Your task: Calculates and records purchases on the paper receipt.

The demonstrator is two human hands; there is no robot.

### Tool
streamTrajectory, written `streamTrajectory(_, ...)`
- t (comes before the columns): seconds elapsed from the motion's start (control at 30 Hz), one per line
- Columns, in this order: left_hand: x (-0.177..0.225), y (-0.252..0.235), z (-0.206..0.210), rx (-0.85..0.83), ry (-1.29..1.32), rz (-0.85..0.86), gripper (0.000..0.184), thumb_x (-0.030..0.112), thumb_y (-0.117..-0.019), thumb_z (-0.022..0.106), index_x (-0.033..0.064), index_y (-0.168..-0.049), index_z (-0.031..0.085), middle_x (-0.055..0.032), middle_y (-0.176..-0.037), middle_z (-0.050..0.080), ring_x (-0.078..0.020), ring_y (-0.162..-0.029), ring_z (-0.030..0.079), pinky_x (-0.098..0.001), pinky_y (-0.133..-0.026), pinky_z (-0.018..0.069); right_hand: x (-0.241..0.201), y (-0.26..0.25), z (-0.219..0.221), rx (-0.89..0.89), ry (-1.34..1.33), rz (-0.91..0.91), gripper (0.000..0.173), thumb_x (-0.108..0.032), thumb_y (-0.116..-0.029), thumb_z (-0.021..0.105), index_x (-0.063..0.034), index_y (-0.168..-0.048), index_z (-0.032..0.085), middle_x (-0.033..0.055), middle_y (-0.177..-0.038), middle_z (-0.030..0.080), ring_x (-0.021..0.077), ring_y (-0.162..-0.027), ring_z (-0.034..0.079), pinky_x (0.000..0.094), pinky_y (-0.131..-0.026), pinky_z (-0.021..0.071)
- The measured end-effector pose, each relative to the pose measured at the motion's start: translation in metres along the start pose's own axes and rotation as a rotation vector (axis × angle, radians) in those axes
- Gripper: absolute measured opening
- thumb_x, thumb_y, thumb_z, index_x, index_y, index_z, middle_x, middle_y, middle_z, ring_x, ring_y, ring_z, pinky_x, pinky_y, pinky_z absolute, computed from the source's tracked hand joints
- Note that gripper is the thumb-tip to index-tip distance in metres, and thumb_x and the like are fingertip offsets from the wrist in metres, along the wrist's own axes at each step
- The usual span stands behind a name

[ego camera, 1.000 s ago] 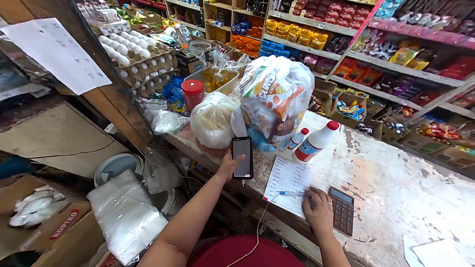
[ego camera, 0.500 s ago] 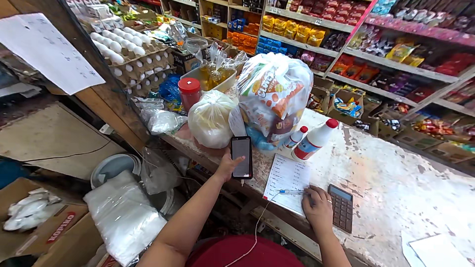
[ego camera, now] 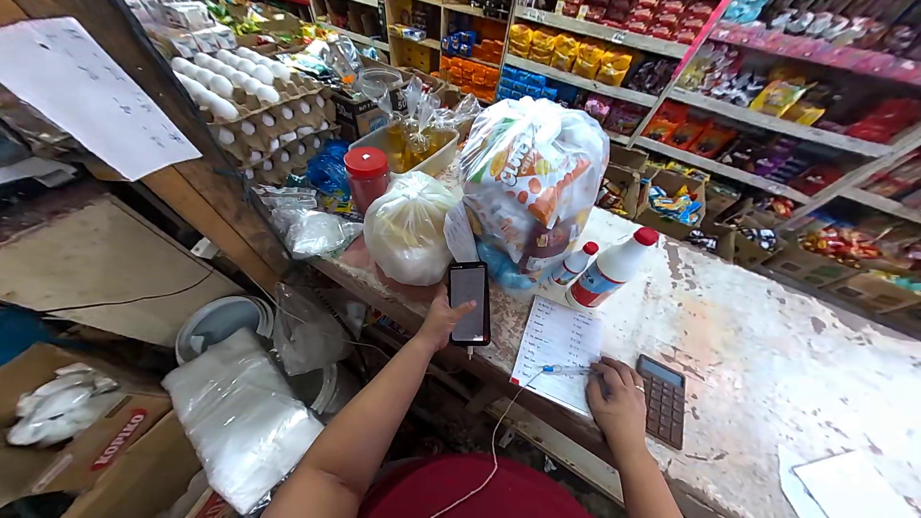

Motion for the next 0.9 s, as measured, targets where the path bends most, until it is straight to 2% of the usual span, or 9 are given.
streamTrajectory(0.23,-0.0010,0.0005,-0.0004,-0.008,0.009,0.001,0.073,-0.002,-0.0924,0.070,0.0035,-0.153,0.030,-0.0171,-0.137,0.057,-0.0192,-0.118,0.063,-0.0367,-0.100,0.0535,0.0011,0.0005,0.0016,-0.014,0.002,0.016,0.040,-0.027,-0.0953,0.048,-0.0006,-0.107,0.075,0.0233,-0.126,0.068,0.0497,-0.125,0.058,0.0631,-0.100,0.0457)
streamTrajectory(0.63,-0.0025,-0.0013,-0.0007,-0.002,0.015,0.001,0.073,-0.001,-0.0927,0.070,0.0038,-0.153,0.030,-0.0175,-0.138,0.057,-0.0203,-0.118,0.063,-0.0376,-0.100,0.0538,0.0008,-0.0011,0.0012,-0.014,0.013,0.016,0.040,-0.027,-0.0951,0.048,-0.0009,-0.107,0.075,0.0224,-0.126,0.069,0.0480,-0.125,0.059,0.0628,-0.100,0.0455)
streamTrajectory(0.9,-0.0013,-0.0006,-0.0004,-0.002,0.009,0.005,0.072,0.000,-0.0932,0.069,0.0037,-0.153,0.030,-0.0173,-0.137,0.058,-0.0201,-0.117,0.064,-0.0384,-0.100,0.0546,-0.0015,-0.0020,0.0007,-0.030,0.027,0.007,0.038,-0.018,-0.0966,0.046,-0.0033,-0.113,0.076,0.0230,-0.128,0.068,0.0500,-0.126,0.058,0.0644,-0.099,0.0462)
Point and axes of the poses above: each hand's wrist, its own y-axis away from the middle knuckle, its own z-axis out of the palm, x = y × z, the point moved 8 cm from there along -y, towards the middle knuckle
